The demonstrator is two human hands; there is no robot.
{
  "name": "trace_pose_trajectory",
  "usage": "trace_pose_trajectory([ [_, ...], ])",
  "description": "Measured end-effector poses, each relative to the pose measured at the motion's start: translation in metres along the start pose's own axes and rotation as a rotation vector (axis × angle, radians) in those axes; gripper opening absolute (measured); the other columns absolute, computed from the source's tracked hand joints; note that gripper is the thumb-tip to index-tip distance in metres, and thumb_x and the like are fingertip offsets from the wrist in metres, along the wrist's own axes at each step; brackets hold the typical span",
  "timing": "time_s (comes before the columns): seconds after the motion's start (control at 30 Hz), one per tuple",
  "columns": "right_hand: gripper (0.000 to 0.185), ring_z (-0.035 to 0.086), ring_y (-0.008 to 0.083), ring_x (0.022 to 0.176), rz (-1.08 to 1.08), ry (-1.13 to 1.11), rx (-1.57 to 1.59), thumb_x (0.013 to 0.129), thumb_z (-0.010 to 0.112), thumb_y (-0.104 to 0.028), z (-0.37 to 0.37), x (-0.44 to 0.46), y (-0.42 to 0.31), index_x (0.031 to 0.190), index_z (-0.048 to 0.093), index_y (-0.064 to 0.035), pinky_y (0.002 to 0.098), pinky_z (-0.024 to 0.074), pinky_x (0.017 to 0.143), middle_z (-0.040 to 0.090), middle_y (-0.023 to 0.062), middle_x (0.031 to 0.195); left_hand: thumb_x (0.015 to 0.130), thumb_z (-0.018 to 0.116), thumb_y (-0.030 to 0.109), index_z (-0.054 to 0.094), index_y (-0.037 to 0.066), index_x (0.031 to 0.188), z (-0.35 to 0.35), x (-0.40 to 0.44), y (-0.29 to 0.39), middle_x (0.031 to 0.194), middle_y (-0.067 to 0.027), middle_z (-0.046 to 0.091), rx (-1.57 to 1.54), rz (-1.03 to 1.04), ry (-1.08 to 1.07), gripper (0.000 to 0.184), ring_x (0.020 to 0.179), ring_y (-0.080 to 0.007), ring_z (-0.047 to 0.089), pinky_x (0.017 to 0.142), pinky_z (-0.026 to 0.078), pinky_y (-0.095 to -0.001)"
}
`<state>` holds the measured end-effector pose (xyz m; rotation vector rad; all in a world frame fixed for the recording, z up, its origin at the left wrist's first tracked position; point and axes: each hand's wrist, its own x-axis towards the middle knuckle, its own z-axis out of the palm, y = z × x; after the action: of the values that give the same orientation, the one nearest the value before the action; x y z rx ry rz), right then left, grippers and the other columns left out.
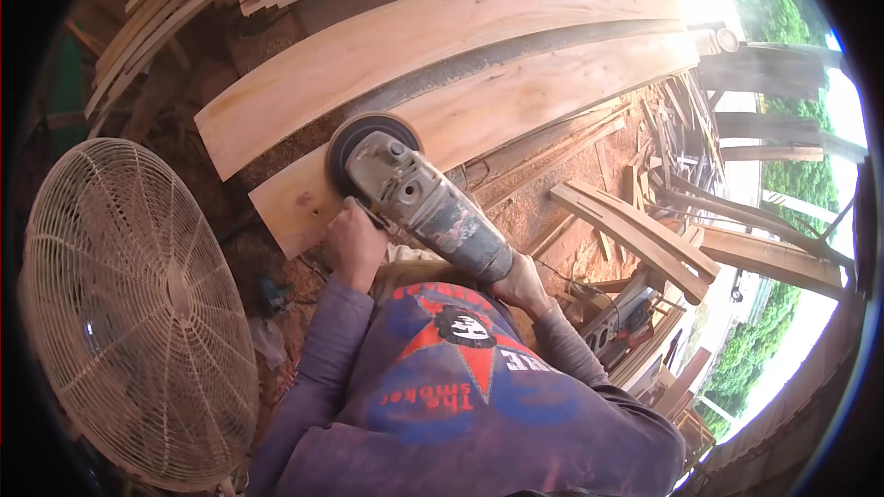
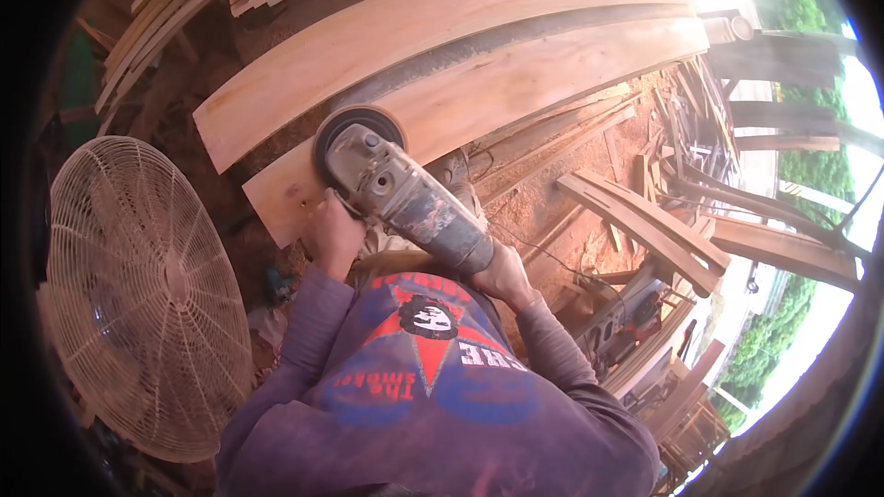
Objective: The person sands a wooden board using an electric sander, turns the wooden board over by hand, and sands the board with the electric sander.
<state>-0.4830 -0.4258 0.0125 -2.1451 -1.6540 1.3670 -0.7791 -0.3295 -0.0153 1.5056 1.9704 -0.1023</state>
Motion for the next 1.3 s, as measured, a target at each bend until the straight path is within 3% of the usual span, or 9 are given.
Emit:
trace_pose_trajectory([
  [0.17, 0.061, 0.069, 0.0475, 0.100, 0.009, -0.075, -0.092, 0.070, 0.081, -0.029, 0.003, 0.011, -0.016, 0.120, 0.064, 0.0030, 0.0514, 0.0554, 0.088, 0.071, 0.0317, 0.098, 0.079, 0.078, 0.030, 0.058, -0.001, 0.106, -0.003, -0.021, -0.022, 0.092, -0.0230, 0.073, -0.031, -0.164, 0.123, 0.046, 0.090, -0.0415, 0.073, 0.081, 0.057, -0.0517],
  [0.23, 0.064, 0.068, 0.0498, 0.098, 0.050, -0.086, -0.149, 0.072, 0.080, -0.031, -0.004, 0.015, -0.025, 0.123, 0.062, 0.0023, 0.0530, 0.0551, 0.088, 0.071, 0.0325, 0.098, 0.079, 0.079, 0.031, 0.058, -0.001, 0.104, -0.002, -0.015, -0.020, 0.089, -0.0236, 0.072, -0.042, -0.134, 0.155, 0.046, 0.087, -0.0427, 0.072, 0.080, 0.056, -0.0536],
  [0.27, 0.061, 0.070, 0.0464, 0.099, 0.033, -0.076, -0.123, 0.074, 0.081, -0.030, -0.009, 0.016, -0.027, 0.122, 0.064, 0.0026, 0.0507, 0.0559, 0.087, 0.071, 0.0313, 0.099, 0.079, 0.079, 0.029, 0.058, 0.000, 0.104, -0.004, -0.010, -0.013, 0.090, -0.0231, 0.073, -0.050, -0.093, 0.158, 0.043, 0.088, -0.0413, 0.073, 0.079, 0.057, -0.0522],
  [0.33, 0.058, 0.071, 0.0441, 0.099, -0.014, -0.005, -0.041, 0.075, 0.081, -0.030, -0.012, 0.015, -0.014, 0.120, 0.065, 0.0029, 0.0484, 0.0564, 0.087, 0.072, 0.0302, 0.099, 0.081, 0.076, 0.024, 0.059, 0.001, 0.103, -0.007, 0.006, 0.009, 0.092, -0.0217, 0.073, -0.010, -0.052, 0.103, 0.036, 0.089, -0.0376, 0.074, 0.080, 0.058, -0.0478],
  [0.43, 0.046, 0.073, 0.0370, 0.103, 0.118, 0.031, 0.013, 0.077, 0.080, -0.024, -0.037, 0.019, -0.015, 0.113, 0.070, 0.0034, 0.0411, 0.0569, 0.086, 0.074, 0.0271, 0.100, 0.082, 0.074, 0.020, 0.059, 0.001, 0.102, -0.005, 0.023, 0.045, 0.092, -0.0204, 0.074, -0.041, 0.030, 0.059, 0.032, 0.089, -0.0350, 0.075, 0.080, 0.059, -0.0456],
  [0.57, 0.037, 0.073, 0.0328, 0.107, 0.121, 0.084, -0.026, 0.081, 0.077, -0.019, -0.062, 0.017, 0.016, 0.110, 0.072, 0.0047, 0.0396, 0.0569, 0.085, 0.075, 0.0247, 0.102, 0.083, 0.071, 0.017, 0.060, 0.001, 0.099, 0.011, 0.039, 0.091, 0.089, -0.0169, 0.073, -0.047, 0.162, 0.069, 0.025, 0.085, -0.0315, 0.075, 0.077, 0.060, -0.0415],
  [0.67, 0.038, 0.075, 0.0288, 0.104, 0.282, 0.095, -0.066, 0.082, 0.077, -0.020, -0.089, 0.014, 0.020, 0.109, 0.072, 0.0061, 0.0393, 0.0569, 0.085, 0.076, 0.0231, 0.101, 0.077, 0.082, 0.026, 0.059, 0.001, 0.103, 0.026, 0.053, 0.128, 0.093, -0.0172, 0.074, -0.043, 0.240, -0.012, 0.043, 0.088, -0.0332, 0.075, 0.079, 0.061, -0.0424],
  [0.8, 0.038, 0.075, 0.0278, 0.104, 0.288, 0.155, 0.044, 0.082, 0.076, -0.020, -0.123, 0.021, 0.039, 0.110, 0.072, 0.0060, 0.0389, 0.0568, 0.085, 0.076, 0.0225, 0.102, 0.076, 0.082, 0.024, 0.059, 0.000, 0.103, 0.032, 0.068, 0.181, 0.093, -0.0171, 0.074, -0.017, 0.338, -0.044, 0.043, 0.089, -0.0322, 0.075, 0.079, 0.061, -0.0414],
  [1.3, 0.038, 0.074, 0.0323, 0.104, 0.182, 0.111, 0.067, 0.083, 0.076, -0.020, -0.284, 0.110, 0.138, 0.111, 0.071, 0.0045, 0.0392, 0.0568, 0.084, 0.075, 0.0258, 0.100, 0.078, 0.078, 0.019, 0.058, 0.000, 0.099, 0.055, 0.106, 0.358, 0.090, -0.0159, 0.071, -0.004, 0.193, -0.013, 0.034, 0.086, -0.0306, 0.074, 0.078, 0.059, -0.0398],
])
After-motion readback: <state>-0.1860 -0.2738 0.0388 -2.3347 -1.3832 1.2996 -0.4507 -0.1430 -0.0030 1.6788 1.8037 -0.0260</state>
